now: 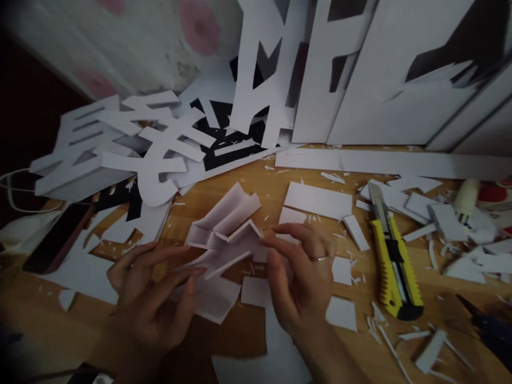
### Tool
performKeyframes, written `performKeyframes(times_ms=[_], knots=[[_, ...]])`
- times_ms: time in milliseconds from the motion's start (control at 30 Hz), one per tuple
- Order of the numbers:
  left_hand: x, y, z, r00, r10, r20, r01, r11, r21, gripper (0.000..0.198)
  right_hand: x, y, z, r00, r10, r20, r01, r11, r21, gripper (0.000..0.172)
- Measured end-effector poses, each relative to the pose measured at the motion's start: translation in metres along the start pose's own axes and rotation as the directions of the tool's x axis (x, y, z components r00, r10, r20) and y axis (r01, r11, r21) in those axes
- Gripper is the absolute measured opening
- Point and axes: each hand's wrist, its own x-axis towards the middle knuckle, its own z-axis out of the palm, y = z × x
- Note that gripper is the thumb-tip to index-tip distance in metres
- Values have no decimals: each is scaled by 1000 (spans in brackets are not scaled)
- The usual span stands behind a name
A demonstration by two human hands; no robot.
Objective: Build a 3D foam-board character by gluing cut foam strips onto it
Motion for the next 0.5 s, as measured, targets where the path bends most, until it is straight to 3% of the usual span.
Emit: performKeyframes(times_ms=[100, 500], knots=[[1, 2, 0, 997, -50, 57, 51, 998, -21, 10, 2, 0, 1, 993, -48, 108, 56, 996, -74, 14], [3, 3, 4, 993, -35, 112, 35, 999, 2, 10, 2, 3, 9, 986, -81, 148, 91, 994, -65, 10]])
